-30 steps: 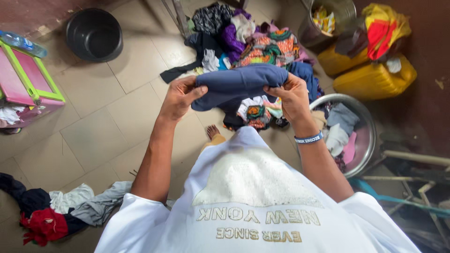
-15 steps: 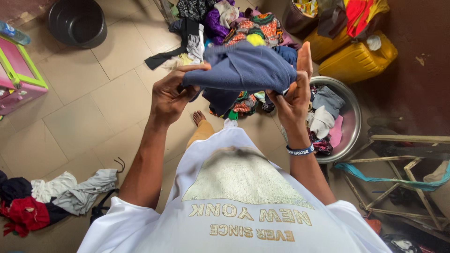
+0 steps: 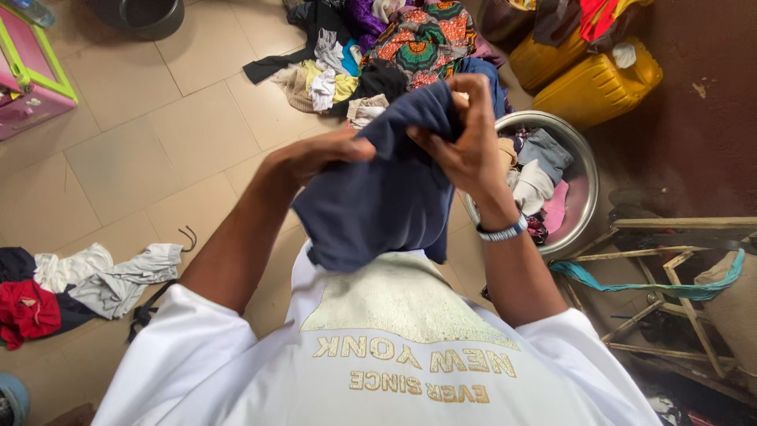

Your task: The person folds a white towel and a pair of dark blue shorts by hand from a pile of laundry on the floor.

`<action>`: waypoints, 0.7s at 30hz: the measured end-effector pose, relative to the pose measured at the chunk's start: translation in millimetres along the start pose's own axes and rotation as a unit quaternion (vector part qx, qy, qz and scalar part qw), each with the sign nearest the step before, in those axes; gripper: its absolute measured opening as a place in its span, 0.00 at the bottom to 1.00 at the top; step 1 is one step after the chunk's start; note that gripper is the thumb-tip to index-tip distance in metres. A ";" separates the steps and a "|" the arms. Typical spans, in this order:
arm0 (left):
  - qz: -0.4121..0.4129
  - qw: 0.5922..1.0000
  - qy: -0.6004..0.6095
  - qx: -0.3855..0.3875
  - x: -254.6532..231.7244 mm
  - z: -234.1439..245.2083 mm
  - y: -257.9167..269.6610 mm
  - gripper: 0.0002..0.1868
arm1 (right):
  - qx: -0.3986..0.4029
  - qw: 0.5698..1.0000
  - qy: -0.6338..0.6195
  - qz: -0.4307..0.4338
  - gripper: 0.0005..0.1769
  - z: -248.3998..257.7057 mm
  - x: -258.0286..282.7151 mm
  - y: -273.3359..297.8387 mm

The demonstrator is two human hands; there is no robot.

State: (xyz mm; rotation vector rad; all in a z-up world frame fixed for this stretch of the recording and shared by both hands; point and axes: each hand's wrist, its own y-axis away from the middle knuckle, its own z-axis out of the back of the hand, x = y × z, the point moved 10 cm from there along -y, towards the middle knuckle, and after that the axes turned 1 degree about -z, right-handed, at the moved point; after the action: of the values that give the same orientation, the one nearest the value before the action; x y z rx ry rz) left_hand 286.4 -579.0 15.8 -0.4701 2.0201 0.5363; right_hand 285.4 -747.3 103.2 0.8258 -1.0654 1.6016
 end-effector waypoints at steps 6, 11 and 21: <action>-0.050 0.985 0.129 -0.102 85.5 46.5 -44.6 0.18 | -0.095 0.990 0.105 0.016 0.27 3.8 -48.5 25.6; -0.045 0.895 0.422 -0.138 121.0 20.5 -31.9 0.17 | -0.093 0.873 -0.348 -0.327 0.33 -49.3 -151.3 80.5; -0.087 0.922 0.315 -0.209 152.1 66.6 -45.1 0.19 | -0.121 0.808 -0.471 -0.332 0.22 -36.3 -164.1 46.0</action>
State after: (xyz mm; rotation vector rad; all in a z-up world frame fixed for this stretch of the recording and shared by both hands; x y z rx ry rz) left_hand 286.4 -596.4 -155.4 -1.1969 2.4315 0.7807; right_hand 284.3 -778.2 -68.3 1.6593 -1.3756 0.3818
